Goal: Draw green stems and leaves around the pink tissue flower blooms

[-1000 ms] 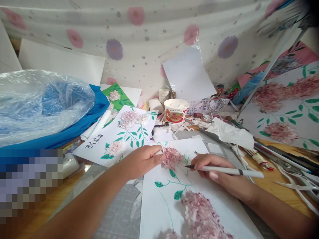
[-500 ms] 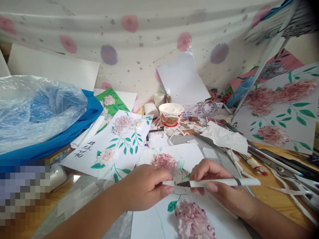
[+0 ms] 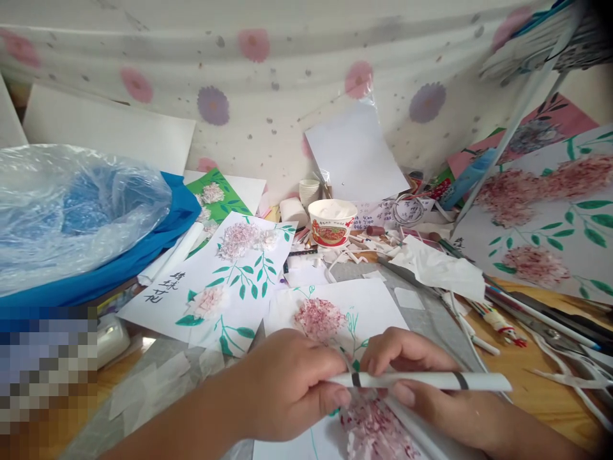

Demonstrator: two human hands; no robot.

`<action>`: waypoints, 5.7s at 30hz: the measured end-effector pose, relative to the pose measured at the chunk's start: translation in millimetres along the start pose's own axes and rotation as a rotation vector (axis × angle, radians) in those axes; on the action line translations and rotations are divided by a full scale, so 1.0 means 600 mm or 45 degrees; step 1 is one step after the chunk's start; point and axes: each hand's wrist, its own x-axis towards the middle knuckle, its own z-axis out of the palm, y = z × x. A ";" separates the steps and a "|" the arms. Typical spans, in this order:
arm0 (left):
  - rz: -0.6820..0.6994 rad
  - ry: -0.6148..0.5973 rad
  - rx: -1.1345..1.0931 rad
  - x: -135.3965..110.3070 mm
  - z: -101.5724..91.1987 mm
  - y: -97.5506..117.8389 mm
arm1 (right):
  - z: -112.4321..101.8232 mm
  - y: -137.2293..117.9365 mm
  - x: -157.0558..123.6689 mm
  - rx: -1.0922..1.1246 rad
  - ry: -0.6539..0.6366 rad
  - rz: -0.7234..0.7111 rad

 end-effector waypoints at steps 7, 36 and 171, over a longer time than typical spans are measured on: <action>-0.089 -0.022 0.046 -0.007 0.013 0.017 | 0.006 -0.008 0.001 -0.185 -0.004 -0.206; -0.959 0.299 0.128 -0.017 -0.029 -0.136 | -0.041 -0.016 0.015 -1.115 -0.164 0.211; -0.694 0.091 0.142 -0.011 -0.021 -0.127 | -0.073 0.035 0.040 -0.582 0.013 0.222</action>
